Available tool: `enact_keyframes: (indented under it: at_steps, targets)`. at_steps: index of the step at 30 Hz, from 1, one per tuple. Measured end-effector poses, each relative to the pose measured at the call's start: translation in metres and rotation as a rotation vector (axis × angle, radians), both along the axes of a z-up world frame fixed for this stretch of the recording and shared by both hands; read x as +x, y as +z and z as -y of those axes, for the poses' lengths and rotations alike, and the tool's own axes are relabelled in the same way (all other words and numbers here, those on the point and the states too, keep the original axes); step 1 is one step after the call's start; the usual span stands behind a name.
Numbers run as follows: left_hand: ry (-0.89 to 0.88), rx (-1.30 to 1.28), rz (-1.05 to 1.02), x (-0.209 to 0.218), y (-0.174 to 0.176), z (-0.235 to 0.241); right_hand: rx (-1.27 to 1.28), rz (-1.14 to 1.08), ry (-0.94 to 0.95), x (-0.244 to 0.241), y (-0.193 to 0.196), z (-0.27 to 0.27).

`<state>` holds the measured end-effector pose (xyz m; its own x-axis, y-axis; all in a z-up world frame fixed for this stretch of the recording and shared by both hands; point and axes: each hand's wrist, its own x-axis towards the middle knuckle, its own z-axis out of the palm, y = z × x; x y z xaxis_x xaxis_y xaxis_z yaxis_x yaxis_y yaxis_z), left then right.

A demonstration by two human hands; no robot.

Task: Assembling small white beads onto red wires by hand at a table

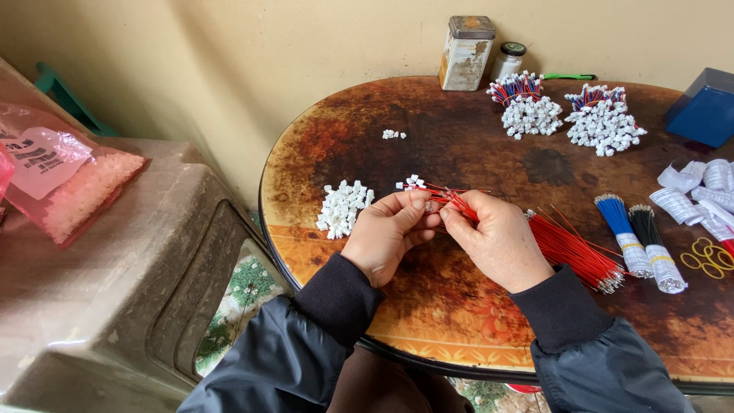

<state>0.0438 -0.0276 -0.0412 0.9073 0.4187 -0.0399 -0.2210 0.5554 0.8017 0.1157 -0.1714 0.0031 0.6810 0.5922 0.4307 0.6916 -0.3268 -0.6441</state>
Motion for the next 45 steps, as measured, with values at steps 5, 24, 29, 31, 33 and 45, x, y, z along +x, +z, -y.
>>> enact_keyframes:
  at_steps: [5,24,29,31,33,45]
  targets:
    - [0.049,0.124,0.018,0.001,-0.002,0.001,-0.008,0.047,-0.022,-0.004,0.003,0.0]
    - [0.078,0.242,0.079,0.005,-0.006,0.002,0.002,-0.023,-0.004,-0.002,0.001,0.001]
    - [0.082,0.264,0.074,0.008,-0.011,0.002,0.011,0.001,0.003,-0.008,0.006,-0.003]
    - [0.087,0.272,0.071,0.009,-0.012,0.003,0.006,0.01,-0.003,-0.007,0.004,-0.004]
    - [0.103,0.303,0.078,0.012,-0.015,0.003,-0.002,0.034,-0.013,-0.005,-0.001,-0.005]
    - [0.376,1.256,-0.311,-0.031,0.05,-0.067,0.012,0.074,-0.014,0.014,-0.013,-0.004]
